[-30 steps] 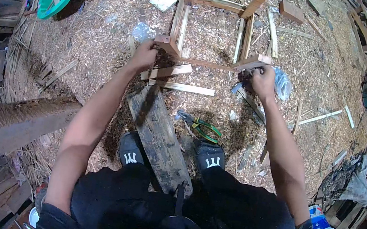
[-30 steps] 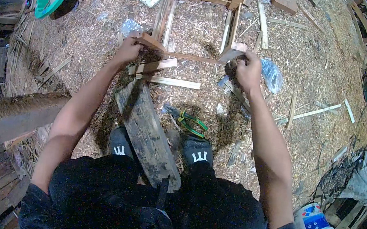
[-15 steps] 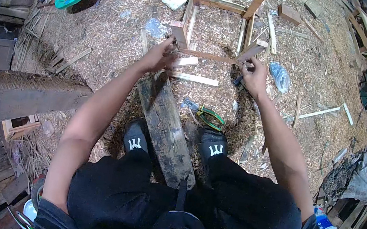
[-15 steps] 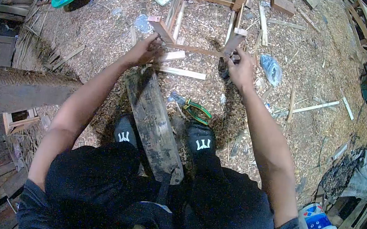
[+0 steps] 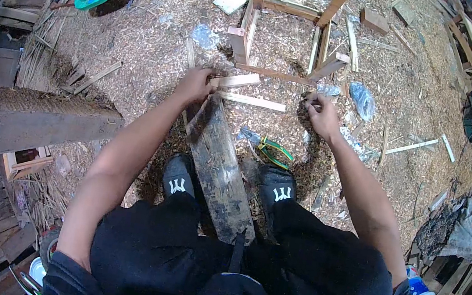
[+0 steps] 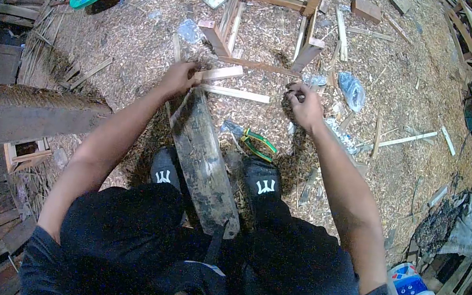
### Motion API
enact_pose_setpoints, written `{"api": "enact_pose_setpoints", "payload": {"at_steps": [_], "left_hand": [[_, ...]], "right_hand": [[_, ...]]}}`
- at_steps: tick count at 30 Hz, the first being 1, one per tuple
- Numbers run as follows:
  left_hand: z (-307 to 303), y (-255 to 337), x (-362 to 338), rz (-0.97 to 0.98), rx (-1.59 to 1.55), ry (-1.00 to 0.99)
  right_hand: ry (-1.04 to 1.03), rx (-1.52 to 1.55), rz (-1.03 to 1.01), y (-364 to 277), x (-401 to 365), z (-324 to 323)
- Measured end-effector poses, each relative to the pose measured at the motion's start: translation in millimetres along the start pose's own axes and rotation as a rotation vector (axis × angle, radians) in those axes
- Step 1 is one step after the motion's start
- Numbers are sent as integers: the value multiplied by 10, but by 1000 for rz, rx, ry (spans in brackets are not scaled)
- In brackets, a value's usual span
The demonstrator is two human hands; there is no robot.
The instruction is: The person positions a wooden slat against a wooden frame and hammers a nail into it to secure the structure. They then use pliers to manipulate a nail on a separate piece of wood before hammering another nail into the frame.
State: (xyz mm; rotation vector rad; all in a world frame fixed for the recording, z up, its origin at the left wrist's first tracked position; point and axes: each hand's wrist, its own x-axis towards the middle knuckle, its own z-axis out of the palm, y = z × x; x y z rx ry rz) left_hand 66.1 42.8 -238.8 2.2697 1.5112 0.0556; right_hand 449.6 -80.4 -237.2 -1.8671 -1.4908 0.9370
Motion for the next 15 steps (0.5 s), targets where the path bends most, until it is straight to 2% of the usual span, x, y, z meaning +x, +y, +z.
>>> {"api": "enact_pose_setpoints", "payload": {"at_steps": [2, 3, 7, 10, 12, 13, 15], "left_hand": [[61, -95, 63, -9, -73, -46], [83, -153, 80, -21, -145, -94], [-94, -127, -61, -35, -168, 0], [-209, -155, -155, -91, -287, -55], [-371, -128, -264, -84, -233, -20], [-475, -88, -326, -76, -180, 9], [-659, -178, -447, 10, -95, 75]], "right_hand": [[-85, -34, 4, -46, 12, 7], [-64, -140, -45, -57, -24, -13], [-58, -158, -107, 49, -37, -25], [-46, 20, -23, 102, -37, -131], [-99, -29, -6, 55, -53, -310], [-133, -113, 28, -271, -152, -510], [-120, -128, -43, -188, -133, -744]]}}
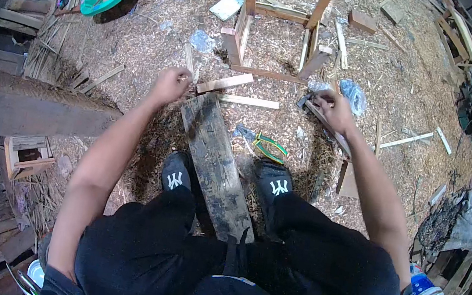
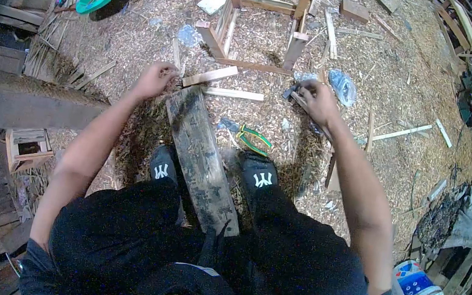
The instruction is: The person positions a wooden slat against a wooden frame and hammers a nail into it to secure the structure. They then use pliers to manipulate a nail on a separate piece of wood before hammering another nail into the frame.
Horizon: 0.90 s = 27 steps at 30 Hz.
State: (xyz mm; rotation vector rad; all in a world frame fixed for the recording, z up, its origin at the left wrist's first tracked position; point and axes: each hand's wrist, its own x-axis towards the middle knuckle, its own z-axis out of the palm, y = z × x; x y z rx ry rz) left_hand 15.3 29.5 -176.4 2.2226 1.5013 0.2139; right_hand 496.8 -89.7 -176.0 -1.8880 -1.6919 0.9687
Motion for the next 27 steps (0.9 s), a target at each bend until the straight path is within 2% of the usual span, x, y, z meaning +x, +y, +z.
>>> {"api": "enact_pose_setpoints", "payload": {"at_steps": [1, 3, 5, 7, 11, 14, 16, 17, 18, 21, 27], "left_hand": [[-94, -1, -60, 82, 73, 57], [-498, 179, -204, 56, 126, 49], [-842, 140, -289, 123, 120, 205], [-1165, 37, -382, 218, 217, 297], [-1864, 350, -764, 234, 359, 340], [-2316, 632, -1014, 279, 489, 260], [-2585, 754, -1068, 336, 566, 264], [-2695, 838, -1083, 392, 641, 253], [-2790, 921, -1091, 353, 640, 257], [-3058, 1218, -1031, 401, 757, 246], [-3256, 1868, -917, 578, 835, 263]], "right_hand": [[5, -26, -66, 72, 12, -141], [72, -69, -94, 127, -9, -449], [156, -116, -117, 6, -67, -805], [150, -336, -192, -215, -209, -1238], [223, -480, -317, -478, -338, -1881], [303, -502, -326, -706, -456, -2240], [343, -628, -445, -889, -542, -2457], [347, -632, -442, -954, -567, -2549], [359, -646, -474, -1023, -587, -2637], [418, -724, -573, -1276, -786, -2791], [335, -855, -422, -1738, -1229, -2941]]}}
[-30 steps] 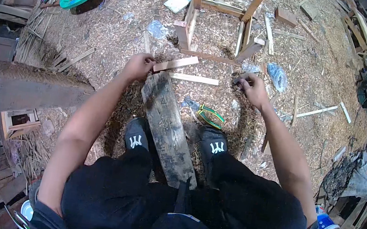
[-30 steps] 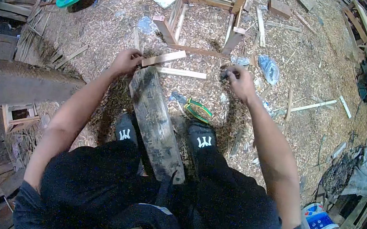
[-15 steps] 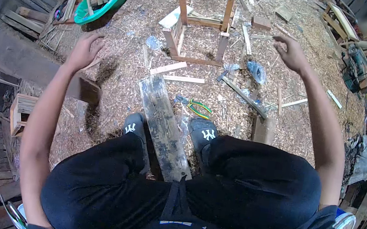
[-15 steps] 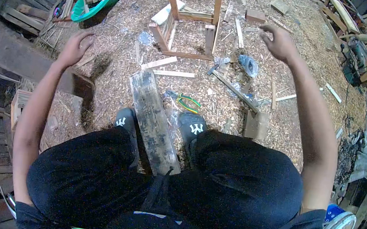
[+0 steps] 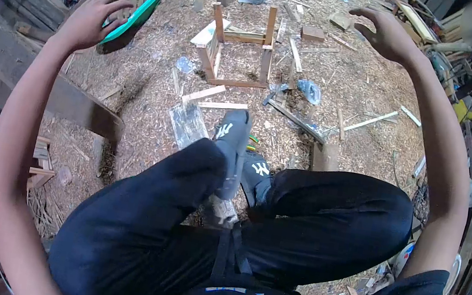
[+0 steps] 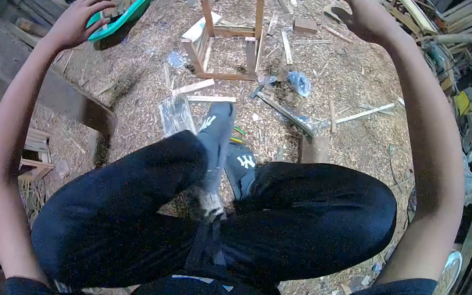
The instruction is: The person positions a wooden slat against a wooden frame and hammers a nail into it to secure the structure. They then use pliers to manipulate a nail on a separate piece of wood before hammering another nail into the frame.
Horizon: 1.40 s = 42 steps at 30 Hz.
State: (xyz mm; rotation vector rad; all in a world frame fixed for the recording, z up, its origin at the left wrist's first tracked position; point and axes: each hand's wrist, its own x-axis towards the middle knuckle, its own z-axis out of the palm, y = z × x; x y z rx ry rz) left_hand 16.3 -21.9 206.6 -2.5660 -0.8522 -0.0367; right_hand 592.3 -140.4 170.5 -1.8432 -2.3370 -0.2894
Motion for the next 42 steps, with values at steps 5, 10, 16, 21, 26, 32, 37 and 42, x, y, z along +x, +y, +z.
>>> {"api": "enact_pose_setpoints", "payload": {"at_steps": [5, 10, 16, 21, 26, 32, 37, 42], "left_hand": [[38, 110, 433, 70, -39, 87], [274, 280, 785, 114, -105, 49], [666, 403, 1014, 201, -210, 57], [950, 401, 1332, 251, -183, 25], [1117, 501, 1824, 245, -266, 18], [1294, 866, 2221, 342, -286, 37], [1519, 1080, 2396, 391, -286, -63], [1652, 1013, 2521, 411, -239, -132]], "right_hand": [[6, -64, 5, -208, -408, -266], [7, -82, 5, -309, -767, -271], [-114, -41, 123, -168, -874, -187], [-64, -94, 158, 89, -1005, -80], [-86, -145, 152, 269, -1175, -131], [-374, -113, 289, 205, -1338, 74], [-472, -10, 342, 413, -1512, 546], [-416, -23, 484, 1064, -1647, 882]]}}
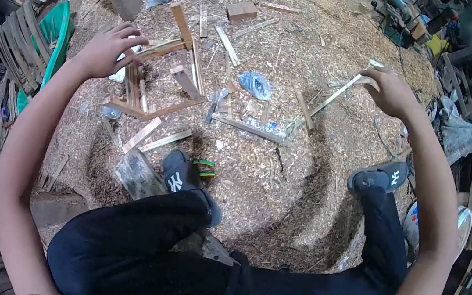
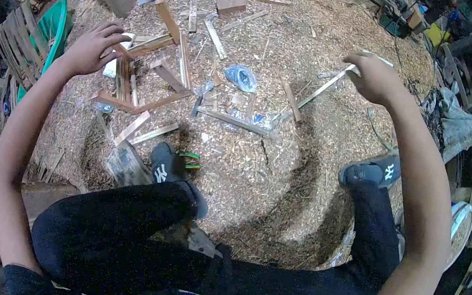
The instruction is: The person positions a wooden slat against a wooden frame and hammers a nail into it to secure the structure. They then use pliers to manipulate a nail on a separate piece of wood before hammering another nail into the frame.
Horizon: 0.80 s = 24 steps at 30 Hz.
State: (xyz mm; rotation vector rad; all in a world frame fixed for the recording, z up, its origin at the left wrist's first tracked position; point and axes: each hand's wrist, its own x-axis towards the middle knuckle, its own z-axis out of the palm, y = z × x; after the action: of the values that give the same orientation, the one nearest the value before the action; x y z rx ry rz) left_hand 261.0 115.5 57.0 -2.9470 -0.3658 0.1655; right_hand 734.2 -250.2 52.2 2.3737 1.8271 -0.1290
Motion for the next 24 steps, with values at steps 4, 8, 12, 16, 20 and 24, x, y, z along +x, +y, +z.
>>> {"api": "enact_pose_setpoints", "payload": {"at_steps": [4, 8, 12, 16, 20, 24], "left_hand": [[174, -230, 71, -16, -48, 13], [462, -299, 138, -94, -78, -43], [769, -363, 271, -180, -105, -56], [891, -326, 330, -214, -211, -71], [927, -393, 288, -215, -202, -41], [989, -458, 207, -260, -248, -50]], "right_hand": [[-11, 117, 147, 414, 278, 375], [41, 170, 150, 448, 535, 892], [-33, 199, 237, 516, 753, 1490], [-79, 219, 365, 662, 1041, 2065], [4, 190, 384, 782, 1256, 2487], [124, 7, 290, 878, 1396, 2872]]}}
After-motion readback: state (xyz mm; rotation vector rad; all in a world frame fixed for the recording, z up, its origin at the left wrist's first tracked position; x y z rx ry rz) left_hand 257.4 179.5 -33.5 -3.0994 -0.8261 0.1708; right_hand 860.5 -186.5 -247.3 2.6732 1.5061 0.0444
